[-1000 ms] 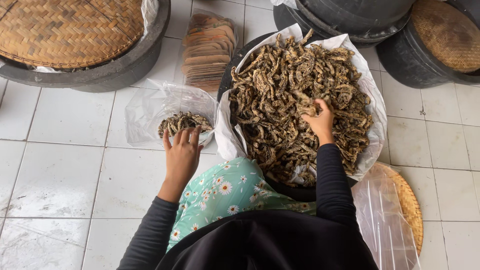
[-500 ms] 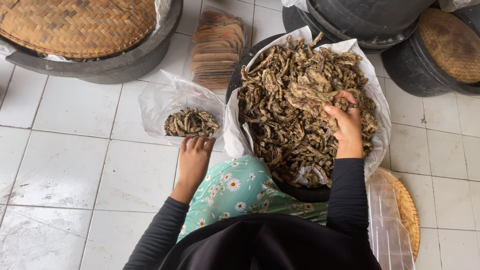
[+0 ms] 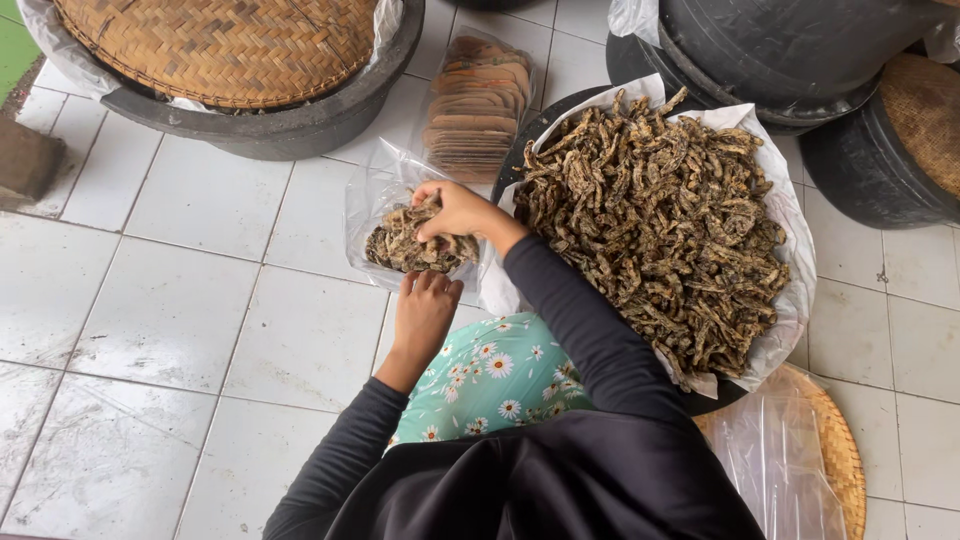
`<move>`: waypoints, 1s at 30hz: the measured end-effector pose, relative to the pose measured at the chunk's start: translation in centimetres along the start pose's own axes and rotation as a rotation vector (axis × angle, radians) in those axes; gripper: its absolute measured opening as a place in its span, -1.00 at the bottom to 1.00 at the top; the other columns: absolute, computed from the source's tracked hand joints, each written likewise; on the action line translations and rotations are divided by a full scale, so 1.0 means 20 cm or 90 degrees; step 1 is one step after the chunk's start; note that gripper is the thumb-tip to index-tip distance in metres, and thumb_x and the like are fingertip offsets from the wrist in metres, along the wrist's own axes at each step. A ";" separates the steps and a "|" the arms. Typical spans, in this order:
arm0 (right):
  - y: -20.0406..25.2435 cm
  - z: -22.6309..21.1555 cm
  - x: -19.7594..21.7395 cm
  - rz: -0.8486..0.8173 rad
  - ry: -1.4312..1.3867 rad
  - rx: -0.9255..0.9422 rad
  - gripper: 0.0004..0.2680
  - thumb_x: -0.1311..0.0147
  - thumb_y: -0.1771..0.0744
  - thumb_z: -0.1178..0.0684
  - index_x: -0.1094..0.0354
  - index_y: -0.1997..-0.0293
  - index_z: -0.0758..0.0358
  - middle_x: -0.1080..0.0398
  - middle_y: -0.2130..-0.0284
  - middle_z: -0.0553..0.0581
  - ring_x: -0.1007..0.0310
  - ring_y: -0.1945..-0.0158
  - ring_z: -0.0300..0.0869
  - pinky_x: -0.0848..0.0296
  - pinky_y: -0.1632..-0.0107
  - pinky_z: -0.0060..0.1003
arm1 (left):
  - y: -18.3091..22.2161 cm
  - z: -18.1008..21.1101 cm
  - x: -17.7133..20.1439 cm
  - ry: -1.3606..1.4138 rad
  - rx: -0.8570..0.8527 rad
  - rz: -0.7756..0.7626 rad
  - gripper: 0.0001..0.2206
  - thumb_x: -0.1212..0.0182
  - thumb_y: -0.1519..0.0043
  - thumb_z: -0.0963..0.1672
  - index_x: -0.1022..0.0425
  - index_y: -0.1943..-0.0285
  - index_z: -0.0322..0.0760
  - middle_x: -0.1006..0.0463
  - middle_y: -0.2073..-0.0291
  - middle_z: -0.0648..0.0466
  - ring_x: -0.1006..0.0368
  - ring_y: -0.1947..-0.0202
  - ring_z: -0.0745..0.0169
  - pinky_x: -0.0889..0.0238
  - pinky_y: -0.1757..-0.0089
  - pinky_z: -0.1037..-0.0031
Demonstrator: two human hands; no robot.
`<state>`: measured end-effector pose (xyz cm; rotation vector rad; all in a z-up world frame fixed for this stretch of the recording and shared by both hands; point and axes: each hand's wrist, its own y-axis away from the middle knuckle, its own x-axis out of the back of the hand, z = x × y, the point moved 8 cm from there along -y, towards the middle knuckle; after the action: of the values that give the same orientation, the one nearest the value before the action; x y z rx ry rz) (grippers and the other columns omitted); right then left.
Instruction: The person scoops dried fish from a large container and places it into a clear plastic bag. They repeat this process, filling the bag with the dried fish.
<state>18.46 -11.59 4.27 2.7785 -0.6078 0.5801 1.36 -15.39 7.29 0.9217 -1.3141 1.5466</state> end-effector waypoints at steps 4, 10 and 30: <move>-0.09 0.24 -0.15 -0.063 0.053 -0.234 -0.33 -0.44 -0.06 0.11 -0.15 -0.27 0.06 -0.26 -0.10 0.19 -0.43 0.00 0.02 -0.54 0.22 -0.08 | -0.03 -0.07 -0.01 0.039 -0.007 -0.034 -0.90 -0.13 -0.16 -0.19 -0.54 0.22 -0.15 -0.55 0.33 0.11 -0.48 0.17 0.15 -0.25 0.02 0.29; 0.28 0.20 0.26 0.137 -0.085 -0.011 -0.58 -0.30 -0.25 0.05 -0.32 -0.24 0.20 -0.41 -0.10 0.26 -0.51 -0.06 -0.08 -0.54 -0.02 -0.20 | -0.04 -0.08 0.01 0.069 -0.014 -0.001 -0.86 -0.11 -0.14 -0.20 -0.57 0.20 -0.17 -0.59 0.25 0.11 -0.51 0.15 0.16 -0.26 -0.01 0.30; 1.23 1.00 0.15 -0.084 0.309 -0.477 -0.13 -0.56 -0.13 -0.06 0.18 -0.51 -0.22 0.72 -0.48 0.28 0.67 -0.51 0.37 0.18 -0.45 0.30 | -0.07 -0.03 0.03 0.090 0.026 0.022 -0.82 -0.12 -0.17 -0.22 -0.64 0.19 -0.13 -0.61 0.27 0.12 -0.52 0.15 0.14 -0.25 -0.03 0.25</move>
<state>16.60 -40.60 -8.73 1.8735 -0.4094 0.7669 2.50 -14.61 8.24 0.8026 -1.2071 1.6394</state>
